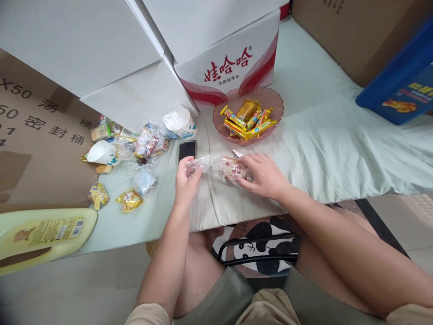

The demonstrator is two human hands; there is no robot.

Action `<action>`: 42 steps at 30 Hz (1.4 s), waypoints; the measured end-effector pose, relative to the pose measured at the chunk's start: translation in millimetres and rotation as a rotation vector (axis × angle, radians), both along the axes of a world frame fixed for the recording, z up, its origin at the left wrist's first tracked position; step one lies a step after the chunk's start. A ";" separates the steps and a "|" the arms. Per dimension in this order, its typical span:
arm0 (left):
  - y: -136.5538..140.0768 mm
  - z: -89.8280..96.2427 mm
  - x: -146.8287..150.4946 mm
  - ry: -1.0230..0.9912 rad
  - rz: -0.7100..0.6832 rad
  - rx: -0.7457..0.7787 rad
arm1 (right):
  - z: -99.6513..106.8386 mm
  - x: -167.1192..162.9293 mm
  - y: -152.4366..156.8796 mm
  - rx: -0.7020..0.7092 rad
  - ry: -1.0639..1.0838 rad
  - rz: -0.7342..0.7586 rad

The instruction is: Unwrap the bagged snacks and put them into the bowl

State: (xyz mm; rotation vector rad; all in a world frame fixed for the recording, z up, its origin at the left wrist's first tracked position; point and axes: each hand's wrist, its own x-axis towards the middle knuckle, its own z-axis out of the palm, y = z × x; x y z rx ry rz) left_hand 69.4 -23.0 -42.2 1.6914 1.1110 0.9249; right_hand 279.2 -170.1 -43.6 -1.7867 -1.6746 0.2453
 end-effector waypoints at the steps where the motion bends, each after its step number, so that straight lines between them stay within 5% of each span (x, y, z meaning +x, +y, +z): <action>1: 0.7 -1.6 0.2 0.025 -0.014 -0.010 | -1.5 -0.9 0.9 -0.018 -0.047 0.016; 11: -0.5 0.4 2.0 0.024 0.003 0.023 | -4.9 2.7 2.0 0.049 -0.151 -0.092; 17: 0.1 0.1 -1.5 -0.082 0.019 0.016 | -1.5 6.4 -0.2 0.110 0.011 -0.289; 27: 1.8 1.6 -3.1 -0.079 0.116 0.094 | 6.2 -6.4 -6.3 0.266 -0.141 0.130; 32: 4.9 2.2 -6.0 -0.097 0.128 0.130 | 6.1 -9.5 -7.4 0.200 -0.161 0.269; 39: 1.7 7.0 -7.3 -0.110 -0.069 0.057 | 5.1 -10.0 -5.3 0.149 -0.204 0.052; 42: 0.0 10.4 -6.6 -0.019 -0.156 0.074 | 4.9 -10.5 -4.9 0.120 -0.186 0.065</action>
